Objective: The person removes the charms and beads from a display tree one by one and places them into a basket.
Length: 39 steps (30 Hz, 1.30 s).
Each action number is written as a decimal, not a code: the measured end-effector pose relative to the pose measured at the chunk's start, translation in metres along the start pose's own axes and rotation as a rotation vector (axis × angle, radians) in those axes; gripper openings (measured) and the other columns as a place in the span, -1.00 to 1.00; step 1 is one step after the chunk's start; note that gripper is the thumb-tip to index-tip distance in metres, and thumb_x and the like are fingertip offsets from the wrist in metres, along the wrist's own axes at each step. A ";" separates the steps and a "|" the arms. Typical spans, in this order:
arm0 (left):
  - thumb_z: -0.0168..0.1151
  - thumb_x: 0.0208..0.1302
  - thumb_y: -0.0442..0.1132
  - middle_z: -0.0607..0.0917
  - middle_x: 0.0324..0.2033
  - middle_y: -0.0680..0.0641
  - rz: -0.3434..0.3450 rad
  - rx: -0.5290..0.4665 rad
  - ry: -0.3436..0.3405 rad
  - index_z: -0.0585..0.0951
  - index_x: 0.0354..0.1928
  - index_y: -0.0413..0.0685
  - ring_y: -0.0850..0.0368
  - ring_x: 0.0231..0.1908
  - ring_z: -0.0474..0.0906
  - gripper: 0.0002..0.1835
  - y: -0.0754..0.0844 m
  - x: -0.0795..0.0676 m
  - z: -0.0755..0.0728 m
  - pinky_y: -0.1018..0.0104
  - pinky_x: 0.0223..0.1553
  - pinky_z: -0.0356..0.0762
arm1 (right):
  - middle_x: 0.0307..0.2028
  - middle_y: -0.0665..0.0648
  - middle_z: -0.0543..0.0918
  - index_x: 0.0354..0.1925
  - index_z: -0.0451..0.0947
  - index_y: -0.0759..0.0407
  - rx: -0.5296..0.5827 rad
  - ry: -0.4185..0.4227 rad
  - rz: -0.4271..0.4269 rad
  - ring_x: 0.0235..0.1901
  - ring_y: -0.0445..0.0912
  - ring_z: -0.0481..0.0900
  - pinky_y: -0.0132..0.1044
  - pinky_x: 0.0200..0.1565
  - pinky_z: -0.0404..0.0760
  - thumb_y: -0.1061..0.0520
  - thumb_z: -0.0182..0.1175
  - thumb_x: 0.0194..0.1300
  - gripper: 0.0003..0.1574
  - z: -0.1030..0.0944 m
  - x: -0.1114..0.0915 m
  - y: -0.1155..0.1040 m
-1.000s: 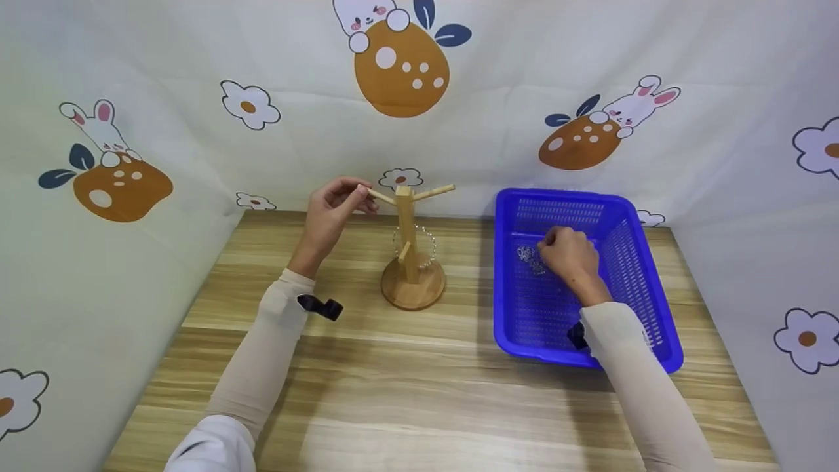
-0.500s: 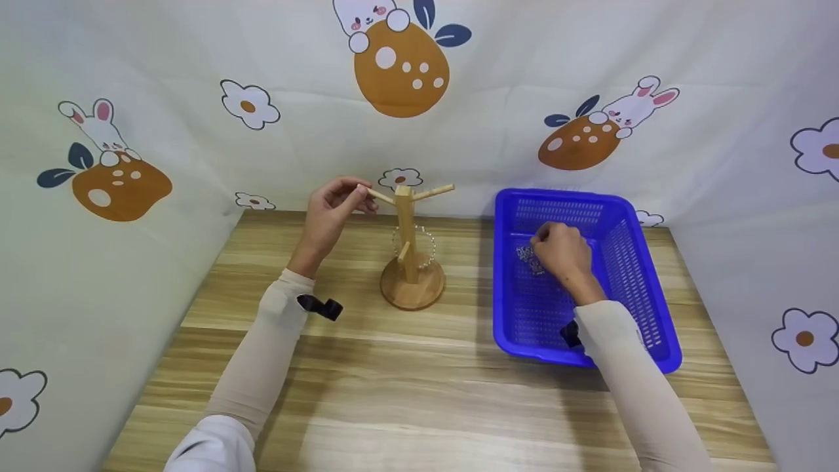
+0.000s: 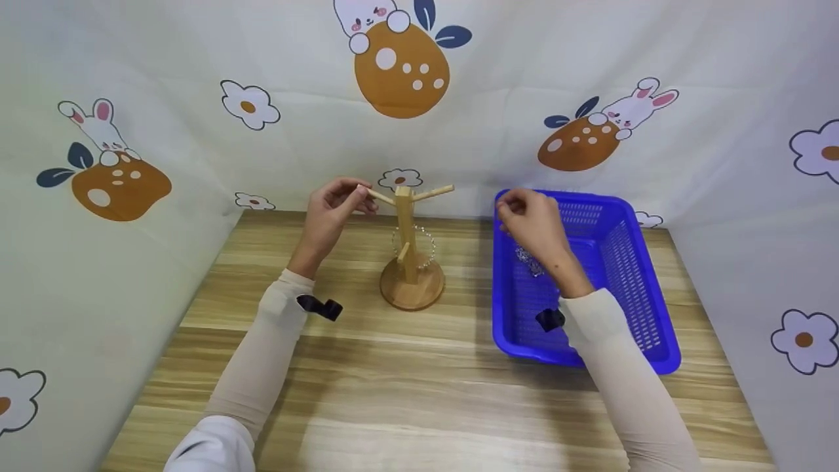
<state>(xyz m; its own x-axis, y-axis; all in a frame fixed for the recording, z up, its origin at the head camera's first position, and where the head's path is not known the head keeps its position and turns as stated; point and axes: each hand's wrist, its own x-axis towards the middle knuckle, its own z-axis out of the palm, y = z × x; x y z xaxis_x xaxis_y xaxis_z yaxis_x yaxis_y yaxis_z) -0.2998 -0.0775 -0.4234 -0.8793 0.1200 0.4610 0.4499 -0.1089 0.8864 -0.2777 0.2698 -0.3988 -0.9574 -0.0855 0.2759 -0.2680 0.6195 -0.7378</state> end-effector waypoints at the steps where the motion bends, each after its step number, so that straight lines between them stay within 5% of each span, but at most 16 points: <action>1: 0.25 0.53 -0.42 0.79 -0.31 -0.06 0.000 0.001 -0.001 0.67 0.00 -0.43 0.17 -0.33 0.74 -0.83 0.000 0.000 0.000 -0.41 -0.06 0.75 | -0.29 0.33 0.79 -0.07 0.72 0.40 0.020 0.006 -0.012 -0.50 -0.31 0.71 -0.55 -0.46 0.73 0.19 0.24 0.53 -0.74 0.001 0.000 -0.006; 5: 0.24 0.54 -0.41 0.79 -0.28 -0.18 -0.005 0.004 -0.005 0.66 0.02 -0.46 0.17 -0.32 0.74 -0.81 -0.001 0.000 0.000 -0.23 -0.08 0.83 | -0.32 0.23 0.76 -0.03 0.71 0.40 0.105 0.027 -0.053 -0.49 -0.30 0.70 -0.53 -0.44 0.75 0.15 0.24 0.58 -0.71 0.008 0.000 -0.025; 10: 0.24 0.55 -0.40 0.77 -0.21 -0.31 -0.015 -0.018 -0.009 0.63 0.07 -0.48 0.16 -0.30 0.75 -0.77 -0.001 0.000 0.000 0.03 -0.14 0.90 | -0.38 -0.12 0.73 0.06 0.68 0.34 0.186 0.037 -0.072 -0.49 -0.29 0.70 -0.51 -0.45 0.75 0.08 0.18 0.64 -0.67 0.017 0.001 -0.044; 14: 0.24 0.54 -0.41 0.77 -0.21 -0.14 -0.006 -0.031 0.007 0.63 0.10 -0.41 0.13 -0.28 0.76 -0.78 -0.003 -0.002 0.001 -0.08 -0.12 0.88 | -0.38 -0.20 0.71 0.12 0.64 0.36 0.252 0.036 -0.095 -0.49 -0.25 0.71 -0.49 -0.45 0.76 0.10 0.17 0.64 -0.65 0.024 0.002 -0.055; 19: 0.25 0.52 -0.44 0.75 -0.21 -0.12 0.030 -0.049 0.032 0.62 0.08 -0.41 0.09 -0.27 0.76 -0.80 -0.004 -0.002 0.001 -0.23 -0.12 0.84 | -0.38 -0.14 0.73 0.12 0.60 0.40 0.303 0.028 -0.130 -0.49 -0.19 0.74 -0.44 -0.44 0.79 0.14 0.18 0.63 -0.67 0.031 0.004 -0.061; 25: 0.23 0.52 -0.46 0.72 -0.20 -0.45 0.051 -0.055 0.028 0.58 0.04 -0.56 0.13 -0.31 0.76 -0.78 -0.004 -0.001 0.001 0.21 -0.22 0.89 | -0.35 0.01 0.72 0.05 0.61 0.43 0.344 0.030 -0.143 -0.48 -0.21 0.73 -0.42 -0.43 0.81 0.24 0.21 0.58 -0.76 0.039 0.004 -0.065; 28: 0.22 0.52 -0.48 0.70 -0.19 -0.52 0.061 -0.061 0.028 0.57 0.04 -0.59 0.15 -0.32 0.76 -0.78 -0.004 -0.001 0.001 0.28 -0.24 0.88 | -0.33 0.12 0.72 0.01 0.61 0.45 0.362 0.041 -0.137 -0.47 -0.22 0.73 -0.41 -0.42 0.82 0.28 0.22 0.56 -0.79 0.042 0.003 -0.067; 39: 0.22 0.52 -0.48 0.77 -0.25 -0.14 0.064 -0.054 0.040 0.57 0.03 -0.60 0.15 -0.32 0.75 -0.78 -0.003 0.000 0.001 0.27 -0.23 0.89 | -0.32 0.26 0.72 -0.02 0.61 0.51 0.383 0.061 -0.144 -0.48 -0.24 0.73 -0.42 -0.41 0.82 0.33 0.22 0.54 -0.80 0.045 0.003 -0.067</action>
<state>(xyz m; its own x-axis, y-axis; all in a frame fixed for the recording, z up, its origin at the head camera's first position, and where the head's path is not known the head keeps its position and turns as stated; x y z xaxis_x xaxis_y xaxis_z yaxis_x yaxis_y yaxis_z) -0.3007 -0.0765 -0.4263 -0.8548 0.0715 0.5139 0.4976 -0.1678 0.8510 -0.2673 0.1930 -0.3758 -0.9023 -0.0963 0.4203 -0.4302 0.2681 -0.8620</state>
